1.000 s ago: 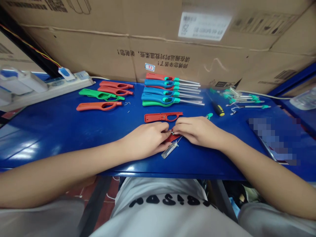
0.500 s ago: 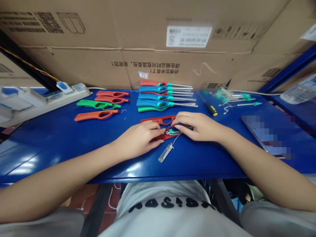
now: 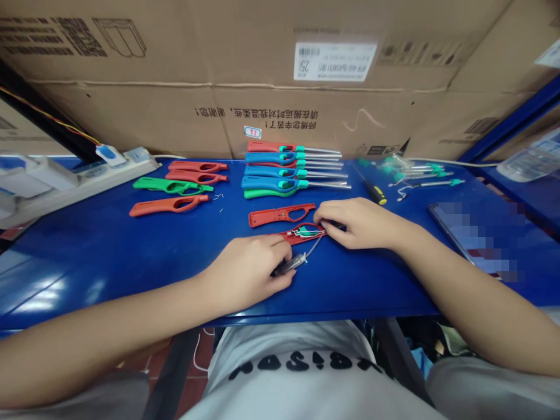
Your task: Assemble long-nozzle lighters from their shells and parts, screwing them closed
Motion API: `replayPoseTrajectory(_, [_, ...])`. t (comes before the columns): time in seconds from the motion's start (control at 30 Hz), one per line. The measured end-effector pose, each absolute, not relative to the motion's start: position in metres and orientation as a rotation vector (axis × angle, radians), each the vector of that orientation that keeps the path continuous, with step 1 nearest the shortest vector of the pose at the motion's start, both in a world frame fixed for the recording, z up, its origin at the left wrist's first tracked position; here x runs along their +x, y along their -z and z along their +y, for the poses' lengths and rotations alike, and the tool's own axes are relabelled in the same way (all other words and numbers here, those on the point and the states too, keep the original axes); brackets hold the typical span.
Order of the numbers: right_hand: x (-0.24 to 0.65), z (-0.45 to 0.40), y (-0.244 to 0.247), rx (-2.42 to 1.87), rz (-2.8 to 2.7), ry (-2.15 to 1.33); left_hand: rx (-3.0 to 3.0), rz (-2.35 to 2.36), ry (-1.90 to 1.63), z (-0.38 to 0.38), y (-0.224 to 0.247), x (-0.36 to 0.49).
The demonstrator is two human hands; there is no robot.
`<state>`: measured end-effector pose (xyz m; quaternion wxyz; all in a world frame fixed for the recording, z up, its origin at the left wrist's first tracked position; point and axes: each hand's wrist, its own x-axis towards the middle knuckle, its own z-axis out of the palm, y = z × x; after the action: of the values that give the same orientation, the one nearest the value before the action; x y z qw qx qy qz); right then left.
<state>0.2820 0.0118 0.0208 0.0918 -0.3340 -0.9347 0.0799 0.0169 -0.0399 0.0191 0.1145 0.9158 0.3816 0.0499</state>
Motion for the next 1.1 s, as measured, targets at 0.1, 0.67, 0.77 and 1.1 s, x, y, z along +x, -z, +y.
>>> replayPoseTrajectory(0.1, [0.281,0.011,-0.02,-1.016,-2.787,-0.256,2.667,1.176,-0.13,-0.036,-0.021,0.014])
replayPoseTrajectory(0.67, [0.279,0.007,-0.023,-1.107,-2.825,-0.297,2.513,1.072,-0.27,0.003,-0.033,-0.002])
replayPoseTrajectory(0.77, [0.279,0.007,-0.023,-1.113,-2.838,-0.289,2.464,1.106,-0.271,0.004,-0.032,-0.001])
replayPoseTrajectory(1.1, [0.274,0.004,-0.018,-1.01,-2.749,-0.065,2.328,1.139,-0.294,0.009,-0.028,-0.002])
